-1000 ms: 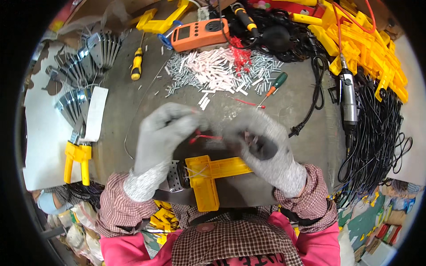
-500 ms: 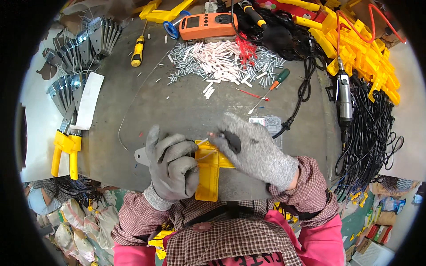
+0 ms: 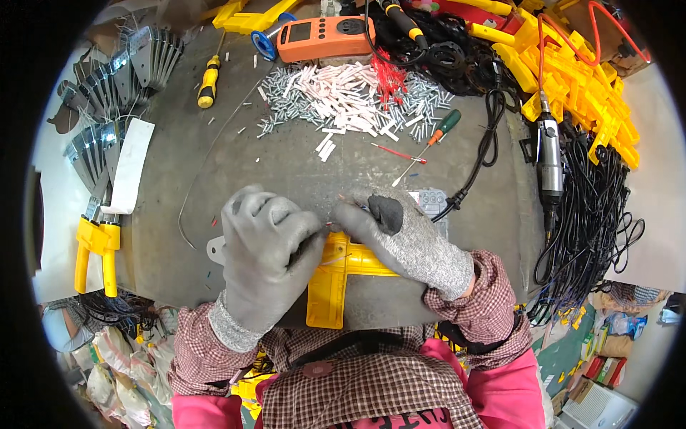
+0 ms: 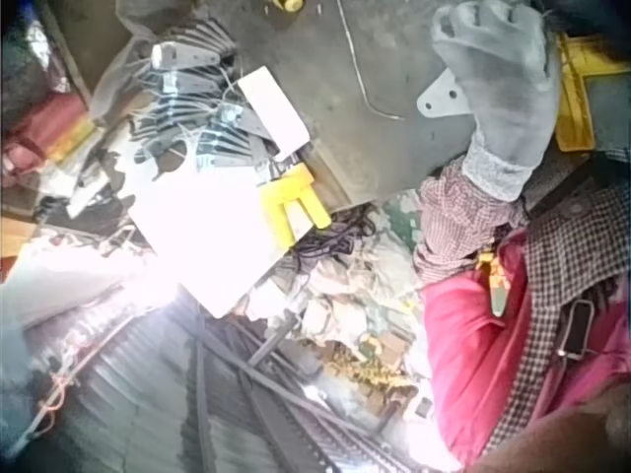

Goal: The recorder is assembling yellow plastic handles onto metal hardware components using a soldering iron, pneumatic screwdriver, and small screws.

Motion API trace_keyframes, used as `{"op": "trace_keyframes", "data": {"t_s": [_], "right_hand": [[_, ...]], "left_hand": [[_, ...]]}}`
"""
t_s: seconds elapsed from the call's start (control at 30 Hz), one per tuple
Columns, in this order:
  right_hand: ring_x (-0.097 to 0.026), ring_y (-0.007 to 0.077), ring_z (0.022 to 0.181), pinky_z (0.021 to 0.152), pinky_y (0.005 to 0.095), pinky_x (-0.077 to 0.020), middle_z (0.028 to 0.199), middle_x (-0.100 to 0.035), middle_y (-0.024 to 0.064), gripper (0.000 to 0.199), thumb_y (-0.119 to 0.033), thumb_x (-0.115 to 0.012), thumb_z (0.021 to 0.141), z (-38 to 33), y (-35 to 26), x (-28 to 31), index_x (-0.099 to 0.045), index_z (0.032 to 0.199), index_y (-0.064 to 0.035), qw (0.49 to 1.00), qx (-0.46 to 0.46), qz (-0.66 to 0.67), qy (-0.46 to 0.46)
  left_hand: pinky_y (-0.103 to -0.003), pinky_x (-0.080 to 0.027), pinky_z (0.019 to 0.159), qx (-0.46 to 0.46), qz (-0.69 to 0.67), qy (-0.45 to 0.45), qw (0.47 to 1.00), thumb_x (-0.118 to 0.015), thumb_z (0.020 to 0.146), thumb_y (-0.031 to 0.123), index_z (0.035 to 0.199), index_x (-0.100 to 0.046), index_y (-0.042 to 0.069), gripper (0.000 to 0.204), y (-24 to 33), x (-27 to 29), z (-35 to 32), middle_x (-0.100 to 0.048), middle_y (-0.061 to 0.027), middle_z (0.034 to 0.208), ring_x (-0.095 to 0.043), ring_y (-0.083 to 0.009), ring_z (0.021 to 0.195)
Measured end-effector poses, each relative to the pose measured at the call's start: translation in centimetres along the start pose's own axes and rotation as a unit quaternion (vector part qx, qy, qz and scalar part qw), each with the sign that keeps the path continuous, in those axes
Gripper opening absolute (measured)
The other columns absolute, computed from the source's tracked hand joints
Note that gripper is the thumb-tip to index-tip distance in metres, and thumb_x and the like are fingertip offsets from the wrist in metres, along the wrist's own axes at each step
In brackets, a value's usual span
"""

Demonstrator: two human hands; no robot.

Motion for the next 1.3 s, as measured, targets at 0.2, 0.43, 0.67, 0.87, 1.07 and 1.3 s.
{"op": "trace_keyframes", "data": {"t_s": [0.2,0.43,0.67,0.87,1.07,1.3], "right_hand": [[-0.065,0.0146,0.087,0.075,0.0307,-0.0503,0.09,-0.069,0.009,0.027,-0.027,-0.057,0.099,0.0,0.0,-0.2,-0.066,0.105,-0.002,1.0,0.0,0.018,-0.012],[-0.064,0.0138,0.092,0.08,0.0269,-0.0511,0.103,-0.068,0.0076,0.03,-0.022,-0.058,0.099,0.0,0.8,-0.5,-0.061,0.119,-0.0002,0.975,-0.039,0.217,0.003],[-0.062,0.0061,0.084,0.073,0.0215,-0.0504,0.093,-0.068,0.004,0.021,-0.015,-0.064,0.096,0.0,0.0,0.0,-0.063,0.111,-0.001,0.973,-0.025,0.228,-0.038],[-0.058,0.0025,0.077,0.068,0.0185,-0.048,0.085,-0.066,-0.0007,0.021,-0.014,-0.07,0.09,0.0,-0.1,-0.5,-0.064,0.108,-0.0029,0.968,-0.052,0.242,-0.048],[-0.051,0.0007,0.072,0.063,0.0195,-0.0432,0.081,-0.061,-0.0043,0.018,-0.014,-0.071,0.088,-0.1,0.3,-1.0,-0.065,0.103,-0.0056,0.985,0.033,0.169,-0.012],[-0.048,0.0055,0.064,0.056,0.0247,-0.0407,0.076,-0.057,-0.0023,0.014,-0.012,-0.071,0.084,-0.4,0.4,-1.3,-0.068,0.097,-0.0072,0.969,0.214,-0.066,0.106]], "left_hand": [[-0.027,-0.052,0.089,0.252,-0.437,-0.06,0.861,-0.06,0.086,-0.008,0.11,-0.058,-0.003,0.025,-1.0,-0.6,-0.2,-0.069,-0.0058,0.099,-0.064,-0.012,0.096],[-0.025,-0.051,0.088,0.204,-0.432,-0.04,0.878,-0.064,0.084,-0.005,0.127,-0.052,-0.004,0.045,-2.0,-0.7,-0.6,-0.069,-0.0063,0.099,-0.064,-0.0102,0.093],[-0.028,-0.053,0.085,0.244,-0.463,-0.056,0.85,-0.069,0.084,0.001,0.126,-0.052,-0.007,0.046,-2.1,-1.0,-0.5,-0.072,-0.0126,0.099,-0.067,-0.0137,0.095],[-0.025,-0.053,0.08,0.278,-0.528,-0.077,0.799,-0.067,0.085,-0.002,0.116,-0.058,-0.005,0.032,-1.7,-0.5,-0.5,-0.071,-0.0081,0.095,-0.065,-0.0101,0.09],[-0.022,-0.052,0.076,0.257,-0.527,-0.071,0.807,-0.065,0.086,-0.003,0.099,-0.064,-0.003,0.012,-1.5,-0.5,-0.6,-0.068,-0.0043,0.09,-0.062,-0.0067,0.084],[-0.029,-0.052,0.083,0.272,-0.478,-0.073,0.832,-0.067,0.08,-0.003,0.093,-0.065,0.0,0.013,-1.5,-0.1,-0.6,-0.067,-0.0042,0.087,-0.061,-0.0102,0.079]]}}
Point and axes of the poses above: each hand's wrist, its own z-axis towards the middle knuckle, its own x-axis out of the back of the hand, y = z × x, the point moved 2 cm from there along z, towards the middle knuckle
